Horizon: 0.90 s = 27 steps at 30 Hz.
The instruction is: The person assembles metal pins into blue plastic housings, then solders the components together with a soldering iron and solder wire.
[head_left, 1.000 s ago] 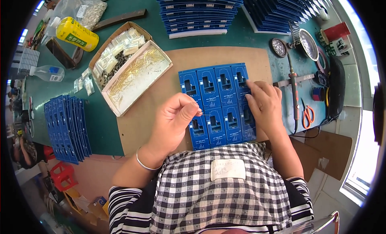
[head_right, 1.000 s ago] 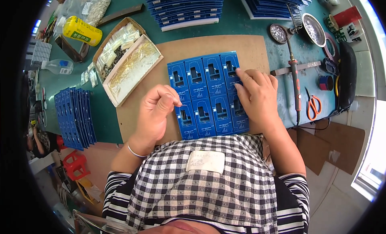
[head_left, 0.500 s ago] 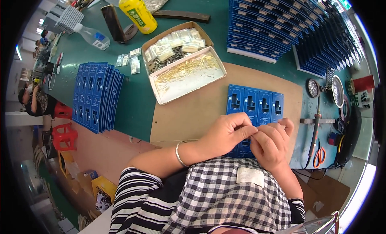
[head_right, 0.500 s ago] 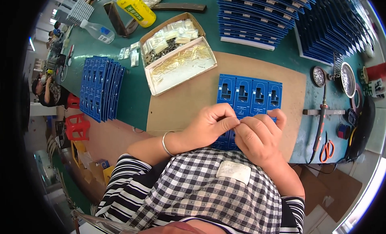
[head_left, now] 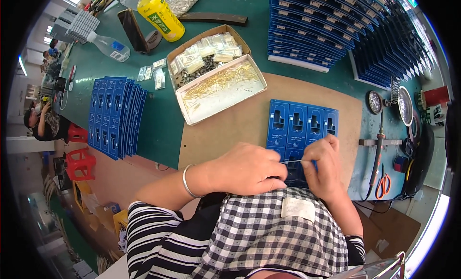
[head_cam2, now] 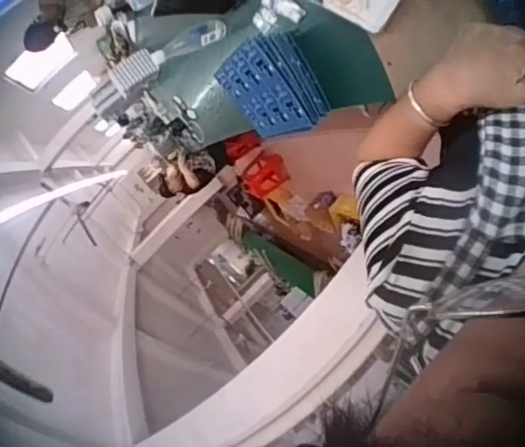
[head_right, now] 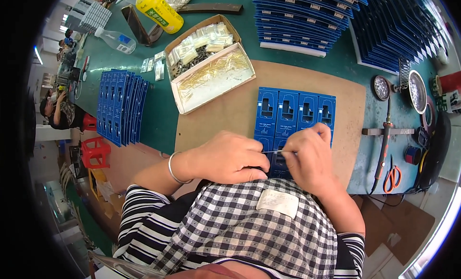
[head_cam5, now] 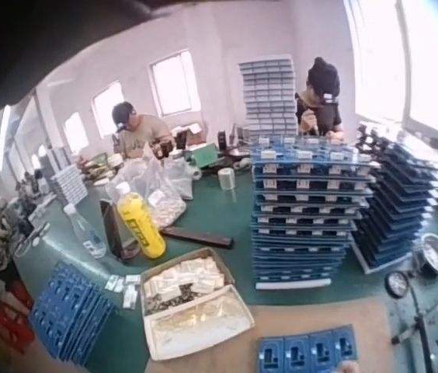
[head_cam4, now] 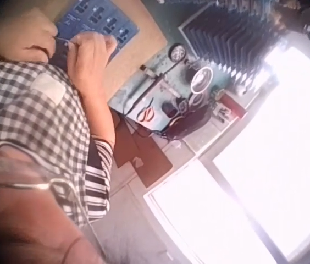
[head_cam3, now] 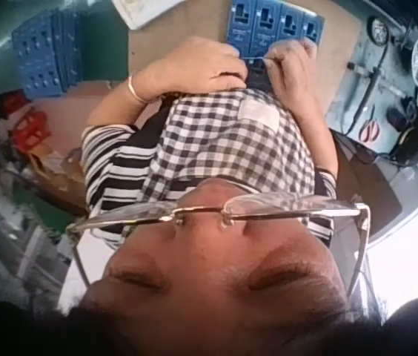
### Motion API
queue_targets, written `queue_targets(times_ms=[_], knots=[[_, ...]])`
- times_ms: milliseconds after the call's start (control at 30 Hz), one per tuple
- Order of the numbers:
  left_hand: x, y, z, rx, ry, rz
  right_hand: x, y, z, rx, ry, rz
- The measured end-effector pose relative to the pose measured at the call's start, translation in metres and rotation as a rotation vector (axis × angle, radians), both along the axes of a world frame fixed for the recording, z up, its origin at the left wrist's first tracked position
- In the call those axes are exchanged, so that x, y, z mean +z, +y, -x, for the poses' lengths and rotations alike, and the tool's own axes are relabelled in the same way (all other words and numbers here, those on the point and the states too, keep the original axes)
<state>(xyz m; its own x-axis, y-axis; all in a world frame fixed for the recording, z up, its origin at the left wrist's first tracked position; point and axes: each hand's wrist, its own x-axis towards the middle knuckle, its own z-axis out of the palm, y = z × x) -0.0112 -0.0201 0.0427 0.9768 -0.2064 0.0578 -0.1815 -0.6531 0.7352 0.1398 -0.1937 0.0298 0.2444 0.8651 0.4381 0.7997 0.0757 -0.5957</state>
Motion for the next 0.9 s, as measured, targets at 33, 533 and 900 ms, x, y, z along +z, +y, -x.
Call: queue_targets(times_ms=[33,533,900], knots=[[-0.003,0.0,0.001,-0.015,0.068,-0.08,0.004,0.004,0.0,0.09,-0.062,0.009],[-0.007,0.022,0.002,0.377,-0.043,-0.293,0.01,0.004,-0.037,-0.027,-0.156,0.045],[-0.032,0.104,-0.062,0.535,-0.164,-0.801,0.0,-0.023,-0.053,-0.276,-0.017,0.065]])
